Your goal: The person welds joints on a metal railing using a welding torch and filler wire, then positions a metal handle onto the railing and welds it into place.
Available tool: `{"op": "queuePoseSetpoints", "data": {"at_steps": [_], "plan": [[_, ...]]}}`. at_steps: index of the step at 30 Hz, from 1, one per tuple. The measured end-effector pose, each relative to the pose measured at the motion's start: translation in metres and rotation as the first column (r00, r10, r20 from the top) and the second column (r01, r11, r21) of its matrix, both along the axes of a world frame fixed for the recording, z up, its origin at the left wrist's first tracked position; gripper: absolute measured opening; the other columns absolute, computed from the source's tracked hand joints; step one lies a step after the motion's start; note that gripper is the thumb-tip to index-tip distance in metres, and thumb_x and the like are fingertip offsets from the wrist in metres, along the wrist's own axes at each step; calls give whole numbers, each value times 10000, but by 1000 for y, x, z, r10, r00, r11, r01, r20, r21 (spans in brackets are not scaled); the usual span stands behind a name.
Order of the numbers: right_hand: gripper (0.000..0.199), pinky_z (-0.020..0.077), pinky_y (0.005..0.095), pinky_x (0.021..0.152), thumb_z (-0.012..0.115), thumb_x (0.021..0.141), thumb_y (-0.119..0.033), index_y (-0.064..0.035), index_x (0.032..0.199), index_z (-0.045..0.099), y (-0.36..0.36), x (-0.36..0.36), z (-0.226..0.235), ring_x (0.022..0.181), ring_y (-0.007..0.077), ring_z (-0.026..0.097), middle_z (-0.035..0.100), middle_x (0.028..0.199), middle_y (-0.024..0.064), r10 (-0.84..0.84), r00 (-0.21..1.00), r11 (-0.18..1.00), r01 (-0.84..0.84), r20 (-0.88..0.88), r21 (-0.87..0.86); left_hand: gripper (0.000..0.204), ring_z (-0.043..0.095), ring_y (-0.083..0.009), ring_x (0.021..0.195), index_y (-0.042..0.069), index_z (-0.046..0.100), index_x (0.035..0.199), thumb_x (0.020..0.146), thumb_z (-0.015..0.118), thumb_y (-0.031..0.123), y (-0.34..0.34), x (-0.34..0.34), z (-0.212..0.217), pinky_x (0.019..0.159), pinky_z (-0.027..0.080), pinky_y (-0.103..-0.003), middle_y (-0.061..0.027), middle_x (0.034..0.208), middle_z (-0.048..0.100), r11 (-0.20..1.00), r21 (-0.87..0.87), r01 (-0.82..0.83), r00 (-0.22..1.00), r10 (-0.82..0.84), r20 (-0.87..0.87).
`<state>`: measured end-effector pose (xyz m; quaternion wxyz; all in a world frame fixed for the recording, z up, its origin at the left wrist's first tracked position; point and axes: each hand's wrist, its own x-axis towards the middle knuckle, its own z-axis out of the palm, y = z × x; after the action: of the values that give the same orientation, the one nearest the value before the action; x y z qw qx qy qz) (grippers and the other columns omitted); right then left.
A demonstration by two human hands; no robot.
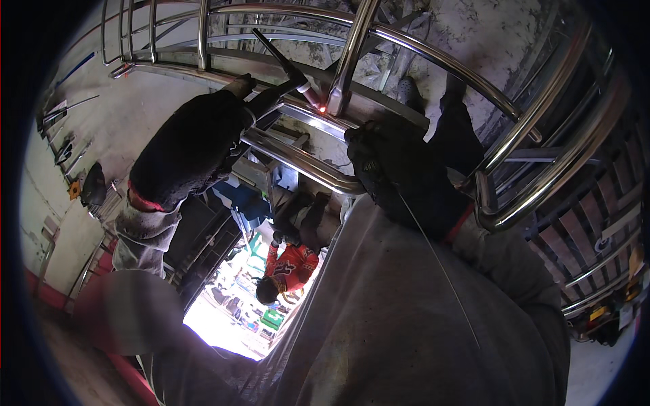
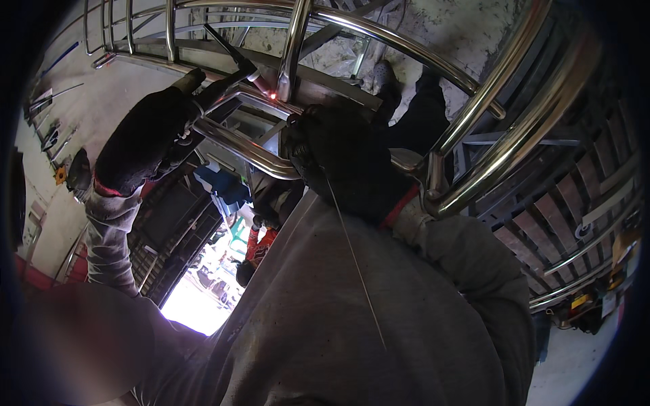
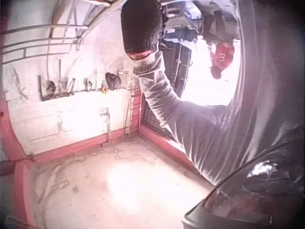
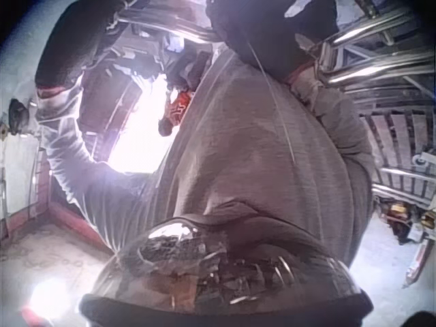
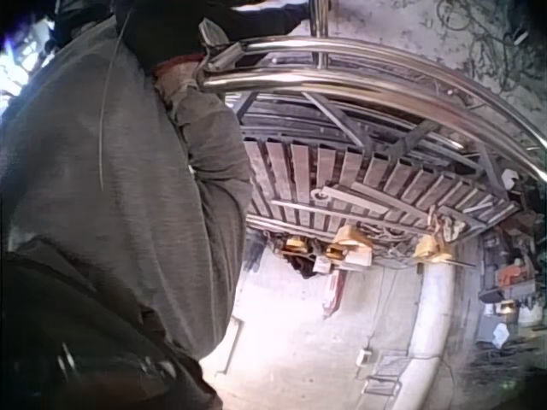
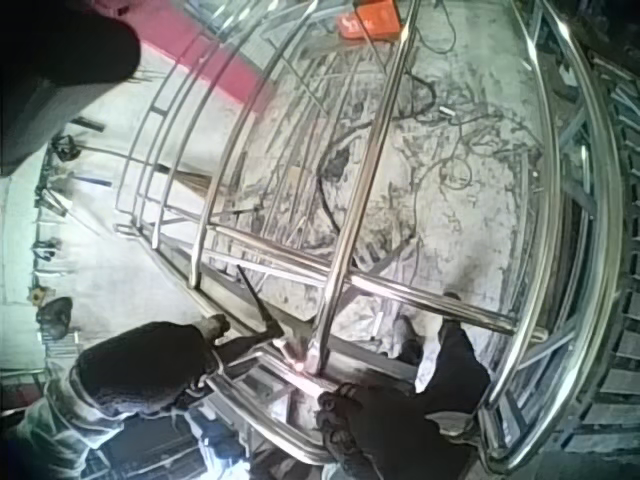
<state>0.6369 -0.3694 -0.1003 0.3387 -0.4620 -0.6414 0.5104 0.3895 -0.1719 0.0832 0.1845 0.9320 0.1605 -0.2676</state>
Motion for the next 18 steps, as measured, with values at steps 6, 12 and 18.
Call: {"op": "queuePoseSetpoints", "data": {"at_steps": [6, 12, 18], "plan": [[295, 536, 409, 1035, 582, 1030, -122, 9, 1280, 667, -20, -27, -27, 1196, 315, 643, 664, 1260, 164, -179, 949, 969, 125, -258, -215, 544, 671, -388, 982, 14, 649, 1307, 786, 807, 23, 1, 4, -1, 887, 567, -468, -173, 1105, 674, 998, -25, -52, 998, 52, -27], [314, 512, 377, 1105, 546, 1096, -65, 12, 1384, 646, -19, -18, -20, 1290, 288, 624, 635, 1370, 171, -62, 984, 989, 38, -167, -144, 454, 664, -301, 843, 28, 665, 1275, 832, 762, 1, -4, 8, -1, 749, 567, -412, -126, 985, 662, 985, -55, -163, 987, 161, -27], [307, 512, 446, 1082, 610, 994, -111, -8, 1275, 678, -7, -12, -11, 1247, 340, 616, 659, 1299, 163, -109, 994, 993, 109, -10, 36, 334, 624, -160, 706, 27, 665, 1288, 955, 673, 4, -10, 8, -3, 609, 523, -309, -49, 896, 622, 948, -126, -293, 956, 292, -30]]}}
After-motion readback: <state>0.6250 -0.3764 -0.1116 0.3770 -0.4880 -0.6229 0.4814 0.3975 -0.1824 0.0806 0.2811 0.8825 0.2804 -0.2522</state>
